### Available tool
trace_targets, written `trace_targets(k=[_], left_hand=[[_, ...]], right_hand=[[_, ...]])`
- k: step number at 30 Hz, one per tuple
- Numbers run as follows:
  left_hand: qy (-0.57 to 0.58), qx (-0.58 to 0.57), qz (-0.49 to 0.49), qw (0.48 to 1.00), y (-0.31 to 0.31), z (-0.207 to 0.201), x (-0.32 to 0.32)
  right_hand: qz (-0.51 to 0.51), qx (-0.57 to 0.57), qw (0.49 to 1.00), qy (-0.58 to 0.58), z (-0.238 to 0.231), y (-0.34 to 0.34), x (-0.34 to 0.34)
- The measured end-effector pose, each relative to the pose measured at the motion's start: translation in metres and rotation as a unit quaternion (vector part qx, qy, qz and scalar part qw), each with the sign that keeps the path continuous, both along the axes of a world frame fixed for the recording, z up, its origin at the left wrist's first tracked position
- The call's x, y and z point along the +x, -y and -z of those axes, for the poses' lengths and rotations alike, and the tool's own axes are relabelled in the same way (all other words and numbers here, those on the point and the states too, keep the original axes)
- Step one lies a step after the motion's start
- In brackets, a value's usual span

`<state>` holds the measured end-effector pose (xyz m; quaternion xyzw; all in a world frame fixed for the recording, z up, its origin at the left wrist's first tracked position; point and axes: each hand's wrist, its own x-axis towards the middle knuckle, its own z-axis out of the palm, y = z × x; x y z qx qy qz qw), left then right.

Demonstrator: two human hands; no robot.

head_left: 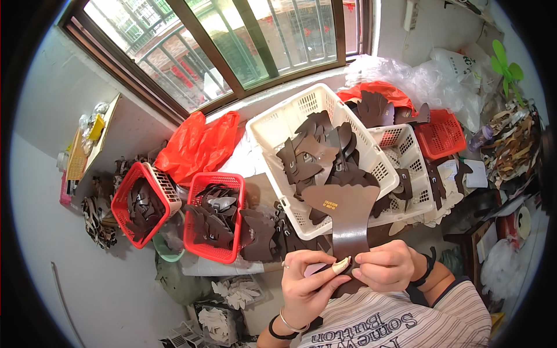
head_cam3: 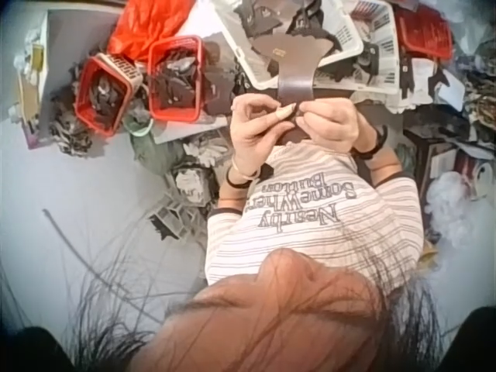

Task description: Inspecting and sorting brown leather shoe upper components into various plastic baskets.

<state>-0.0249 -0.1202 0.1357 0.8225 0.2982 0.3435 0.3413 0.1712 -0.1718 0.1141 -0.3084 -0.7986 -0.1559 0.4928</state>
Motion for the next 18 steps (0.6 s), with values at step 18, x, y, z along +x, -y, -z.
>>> trace_targets(k=[18], left_hand=[[0.007, -0.033, 0.139, 0.990, -0.027, -0.015, -0.007]], right_hand=[[-0.126, -0.070, 0.989, -0.021, -0.006, 0.013, 0.002]])
